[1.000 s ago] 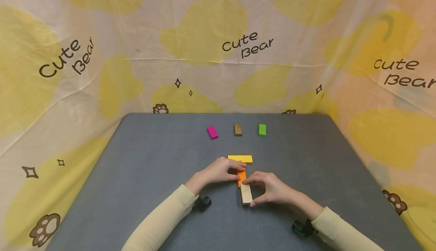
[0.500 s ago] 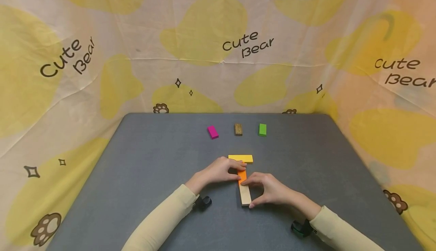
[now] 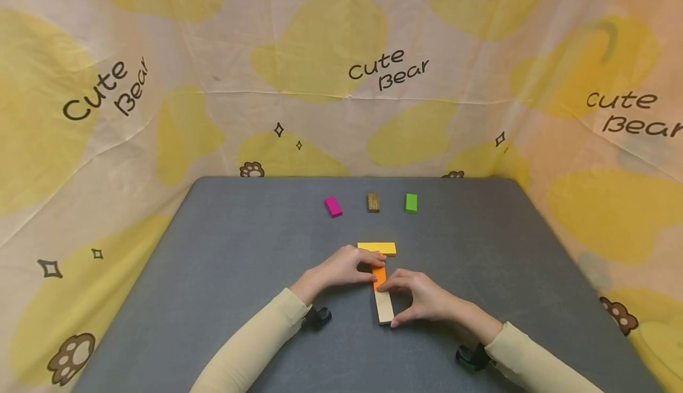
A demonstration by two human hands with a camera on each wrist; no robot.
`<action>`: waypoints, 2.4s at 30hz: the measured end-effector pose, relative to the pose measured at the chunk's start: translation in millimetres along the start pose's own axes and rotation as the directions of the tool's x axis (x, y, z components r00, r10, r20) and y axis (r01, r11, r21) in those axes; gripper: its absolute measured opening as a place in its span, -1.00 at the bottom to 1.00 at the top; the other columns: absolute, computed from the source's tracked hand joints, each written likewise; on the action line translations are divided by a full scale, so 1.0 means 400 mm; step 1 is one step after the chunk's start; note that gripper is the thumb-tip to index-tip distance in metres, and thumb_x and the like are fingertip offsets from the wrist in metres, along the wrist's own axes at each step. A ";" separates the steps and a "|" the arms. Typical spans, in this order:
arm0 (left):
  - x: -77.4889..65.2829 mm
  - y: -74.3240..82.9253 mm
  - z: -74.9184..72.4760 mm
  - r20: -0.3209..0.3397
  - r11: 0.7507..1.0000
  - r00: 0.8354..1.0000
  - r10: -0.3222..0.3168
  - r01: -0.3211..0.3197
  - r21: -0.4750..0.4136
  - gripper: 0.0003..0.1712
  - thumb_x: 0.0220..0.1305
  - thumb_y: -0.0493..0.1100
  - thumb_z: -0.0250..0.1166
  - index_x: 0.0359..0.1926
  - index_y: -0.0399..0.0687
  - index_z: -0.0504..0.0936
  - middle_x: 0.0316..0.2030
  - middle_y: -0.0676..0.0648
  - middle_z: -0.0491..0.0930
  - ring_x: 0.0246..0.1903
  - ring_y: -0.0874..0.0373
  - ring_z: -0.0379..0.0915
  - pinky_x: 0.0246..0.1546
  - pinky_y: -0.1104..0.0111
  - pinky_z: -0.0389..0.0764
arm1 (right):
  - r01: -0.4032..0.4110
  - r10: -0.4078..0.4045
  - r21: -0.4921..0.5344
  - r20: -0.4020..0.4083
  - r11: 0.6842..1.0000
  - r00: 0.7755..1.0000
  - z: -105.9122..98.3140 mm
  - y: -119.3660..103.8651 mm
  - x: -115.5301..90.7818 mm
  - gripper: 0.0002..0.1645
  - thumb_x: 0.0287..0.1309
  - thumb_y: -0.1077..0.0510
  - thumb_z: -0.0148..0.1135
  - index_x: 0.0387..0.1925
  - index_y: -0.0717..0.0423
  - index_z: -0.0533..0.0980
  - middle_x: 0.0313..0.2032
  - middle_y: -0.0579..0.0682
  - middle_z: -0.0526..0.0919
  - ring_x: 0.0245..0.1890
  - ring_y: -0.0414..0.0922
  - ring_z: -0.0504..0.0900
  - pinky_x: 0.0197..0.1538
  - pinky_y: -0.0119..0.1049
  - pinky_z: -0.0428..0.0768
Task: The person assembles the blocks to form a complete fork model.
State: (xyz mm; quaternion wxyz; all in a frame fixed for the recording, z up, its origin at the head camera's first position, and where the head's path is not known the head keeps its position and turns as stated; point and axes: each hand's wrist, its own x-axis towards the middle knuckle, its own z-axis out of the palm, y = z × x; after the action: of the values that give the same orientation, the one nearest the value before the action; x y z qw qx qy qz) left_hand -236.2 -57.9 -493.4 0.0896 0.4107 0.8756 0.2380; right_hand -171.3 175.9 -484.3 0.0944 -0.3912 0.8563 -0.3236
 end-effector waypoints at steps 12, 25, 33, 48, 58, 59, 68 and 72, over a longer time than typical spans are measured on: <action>-0.001 -0.002 0.000 0.007 1.000 1.000 0.003 -0.003 -0.001 -0.54 0.25 0.04 0.31 0.16 0.12 0.60 0.19 0.19 0.57 0.24 0.30 0.46 0.30 0.31 0.45 | -0.042 0.042 -0.004 0.035 0.999 0.998 0.001 0.003 -0.004 -0.31 -0.25 -0.23 0.55 0.01 -0.21 0.58 -0.09 -0.29 0.55 -0.10 -0.27 0.55 -0.01 -0.43 0.56; -0.002 0.000 -0.002 0.012 1.000 1.000 -0.003 0.003 -0.009 -0.54 0.25 0.04 0.30 0.17 0.12 0.60 0.20 0.19 0.56 0.25 0.31 0.45 0.31 0.31 0.45 | -0.058 0.059 -0.009 0.050 0.998 0.997 0.006 0.002 -0.007 -0.27 -0.28 -0.18 0.58 0.04 -0.19 0.56 -0.08 -0.23 0.49 -0.11 -0.28 0.53 -0.01 -0.44 0.59; -0.001 0.000 -0.002 0.015 1.000 1.000 -0.013 0.013 -0.012 -0.54 0.25 0.04 0.30 0.17 0.13 0.60 0.20 0.19 0.56 0.26 0.30 0.45 0.31 0.29 0.44 | -0.071 0.069 0.021 0.056 0.997 0.996 0.008 0.005 -0.006 -0.27 -0.28 -0.16 0.58 0.03 -0.14 0.55 -0.10 -0.21 0.52 -0.15 -0.28 0.57 -0.02 -0.43 0.62; -0.002 -0.001 -0.001 0.009 1.000 1.000 -0.007 0.008 -0.014 -0.54 0.25 0.05 0.31 0.17 0.13 0.60 0.20 0.19 0.56 0.27 0.30 0.44 0.32 0.29 0.44 | -0.079 0.077 0.029 0.065 0.996 0.995 0.011 0.007 -0.003 -0.30 -0.26 -0.17 0.57 0.00 -0.13 0.54 -0.14 -0.19 0.54 -0.20 -0.28 0.55 -0.08 -0.45 0.60; -0.002 -0.003 0.000 0.010 1.000 1.000 -0.005 0.005 -0.023 -0.54 0.25 0.04 0.31 0.17 0.13 0.60 0.20 0.20 0.56 0.26 0.30 0.45 0.32 0.30 0.44 | -0.022 0.021 0.040 0.036 0.999 0.999 0.020 0.010 -0.001 -0.33 -0.24 -0.16 0.56 -0.01 -0.12 0.55 -0.17 -0.19 0.55 -0.25 -0.29 0.55 -0.14 -0.47 0.60; -0.003 -0.003 0.000 0.010 1.000 1.000 -0.005 0.005 -0.023 -0.54 0.25 0.04 0.31 0.17 0.13 0.60 0.20 0.20 0.56 0.26 0.30 0.45 0.32 0.30 0.44 | -0.022 0.020 0.042 0.036 0.999 0.999 0.020 0.010 -0.001 -0.33 -0.24 -0.16 0.56 -0.01 -0.12 0.55 -0.18 -0.19 0.55 -0.25 -0.29 0.55 -0.14 -0.47 0.60; -0.006 0.000 -0.002 0.004 1.000 1.000 -0.001 0.001 -0.022 -0.54 0.25 0.04 0.30 0.16 0.11 0.60 0.20 0.18 0.56 0.26 0.29 0.45 0.31 0.29 0.45 | -0.029 0.027 0.043 0.041 0.999 0.999 0.020 0.005 0.003 -0.33 -0.24 -0.17 0.56 -0.01 -0.13 0.55 -0.19 -0.19 0.55 -0.25 -0.26 0.55 -0.15 -0.46 0.58; -0.006 0.000 -0.002 0.009 1.000 1.000 -0.006 0.007 -0.026 -0.54 0.25 0.04 0.30 0.16 0.12 0.60 0.20 0.19 0.56 0.26 0.29 0.45 0.31 0.30 0.44 | -0.041 0.038 0.048 0.050 0.998 0.998 0.019 0.004 0.005 -0.32 -0.24 -0.18 0.56 -0.01 -0.13 0.55 -0.18 -0.19 0.55 -0.24 -0.24 0.54 -0.14 -0.45 0.58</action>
State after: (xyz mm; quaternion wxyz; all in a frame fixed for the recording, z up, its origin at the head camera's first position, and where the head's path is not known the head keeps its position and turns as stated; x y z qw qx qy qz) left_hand -234.9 -59.9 -492.6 0.0997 0.4077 0.8733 0.2472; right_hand -170.3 171.6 -490.9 0.1314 -0.3796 0.8532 -0.3328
